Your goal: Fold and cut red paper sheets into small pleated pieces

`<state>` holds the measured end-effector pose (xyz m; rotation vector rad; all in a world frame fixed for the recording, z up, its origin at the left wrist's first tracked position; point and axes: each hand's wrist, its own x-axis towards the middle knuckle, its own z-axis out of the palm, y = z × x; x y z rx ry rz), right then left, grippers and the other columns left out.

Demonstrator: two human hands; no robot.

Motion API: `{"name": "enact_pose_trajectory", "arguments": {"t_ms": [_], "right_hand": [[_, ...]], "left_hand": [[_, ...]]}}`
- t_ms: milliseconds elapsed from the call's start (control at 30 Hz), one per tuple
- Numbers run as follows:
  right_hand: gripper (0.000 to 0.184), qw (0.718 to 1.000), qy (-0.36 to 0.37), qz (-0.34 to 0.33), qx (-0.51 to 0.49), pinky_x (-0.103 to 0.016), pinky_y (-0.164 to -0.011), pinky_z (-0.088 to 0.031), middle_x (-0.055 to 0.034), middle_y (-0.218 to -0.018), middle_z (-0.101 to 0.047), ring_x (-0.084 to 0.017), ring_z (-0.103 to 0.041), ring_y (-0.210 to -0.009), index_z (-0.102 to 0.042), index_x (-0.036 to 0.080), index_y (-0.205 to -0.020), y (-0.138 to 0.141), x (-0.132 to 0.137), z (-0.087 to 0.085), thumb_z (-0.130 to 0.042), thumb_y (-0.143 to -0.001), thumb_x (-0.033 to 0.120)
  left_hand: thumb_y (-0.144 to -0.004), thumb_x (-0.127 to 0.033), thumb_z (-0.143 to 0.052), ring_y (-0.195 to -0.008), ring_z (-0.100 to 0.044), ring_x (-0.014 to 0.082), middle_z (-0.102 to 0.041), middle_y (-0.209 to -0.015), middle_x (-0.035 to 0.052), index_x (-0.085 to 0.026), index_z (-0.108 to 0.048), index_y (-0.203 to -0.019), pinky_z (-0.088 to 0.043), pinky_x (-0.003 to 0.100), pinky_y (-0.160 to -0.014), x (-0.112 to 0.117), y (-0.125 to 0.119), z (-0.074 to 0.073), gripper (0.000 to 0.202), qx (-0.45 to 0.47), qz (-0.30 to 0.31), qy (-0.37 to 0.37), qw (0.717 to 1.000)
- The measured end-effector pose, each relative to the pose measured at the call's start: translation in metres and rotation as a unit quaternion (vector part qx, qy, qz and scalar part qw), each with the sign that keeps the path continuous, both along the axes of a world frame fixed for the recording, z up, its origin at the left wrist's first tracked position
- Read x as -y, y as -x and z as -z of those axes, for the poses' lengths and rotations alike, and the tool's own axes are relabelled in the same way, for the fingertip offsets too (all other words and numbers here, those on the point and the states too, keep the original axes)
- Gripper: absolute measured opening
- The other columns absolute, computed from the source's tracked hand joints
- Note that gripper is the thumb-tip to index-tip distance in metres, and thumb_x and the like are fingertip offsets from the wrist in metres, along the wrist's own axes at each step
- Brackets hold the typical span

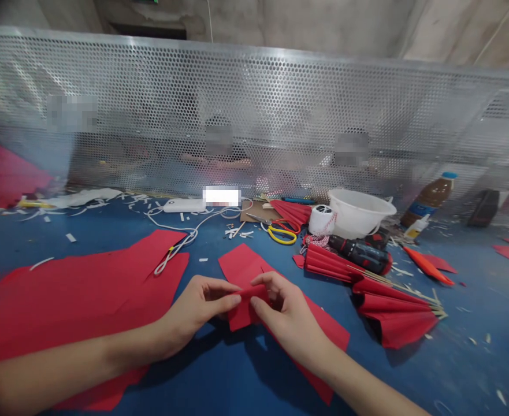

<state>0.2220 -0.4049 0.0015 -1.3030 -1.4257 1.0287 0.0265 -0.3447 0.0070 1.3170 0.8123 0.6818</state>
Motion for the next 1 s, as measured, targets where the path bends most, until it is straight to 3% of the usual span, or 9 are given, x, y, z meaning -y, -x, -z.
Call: {"name": "enact_pose_trajectory", "arguments": {"t_ms": [367, 833, 1000], "right_hand": [[0.021, 0.999, -0.007, 0.006, 0.044, -0.024, -0.053, -0.031, 0.0069, -0.067, -0.042, -0.011, -0.041, -0.058, -0.062, 0.019, -0.108, -0.0018, 0.0031, 0.0006, -0.064, -0.092, 0.032], [0.021, 0.999, -0.008, -0.003, 0.038, -0.024, -0.055, -0.031, 0.0063, -0.069, -0.042, -0.012, -0.041, -0.062, -0.061, 0.018, -0.108, -0.0024, 0.0011, 0.0022, -0.063, -0.092, 0.033], [0.022, 0.999, 0.000, -0.007, 0.041, -0.025, -0.058, -0.036, 0.0039, -0.073, -0.053, -0.014, -0.049, -0.065, -0.062, 0.019, -0.108, -0.0025, 0.0010, 0.0020, -0.063, -0.092, 0.033]], "left_hand": [[-0.080, -0.041, -0.079, -0.072, -0.066, 0.0153, -0.076, -0.082, 0.0069, -0.013, -0.081, -0.090, -0.049, 0.023, -0.067, -0.0028, 0.0009, 0.0044, 0.030, -0.013, 0.021, -0.006, 1.000], [-0.080, -0.043, -0.079, -0.078, -0.071, 0.0209, -0.078, -0.086, 0.0096, -0.012, -0.081, -0.091, -0.053, 0.027, -0.072, -0.0013, 0.0011, 0.0042, 0.033, -0.023, 0.028, -0.024, 0.999], [-0.081, -0.045, -0.077, -0.060, -0.064, 0.0152, -0.076, -0.077, 0.0085, -0.011, -0.081, -0.089, -0.049, 0.024, -0.059, -0.0001, 0.0005, 0.0027, 0.035, -0.045, 0.041, -0.033, 0.998]]}}
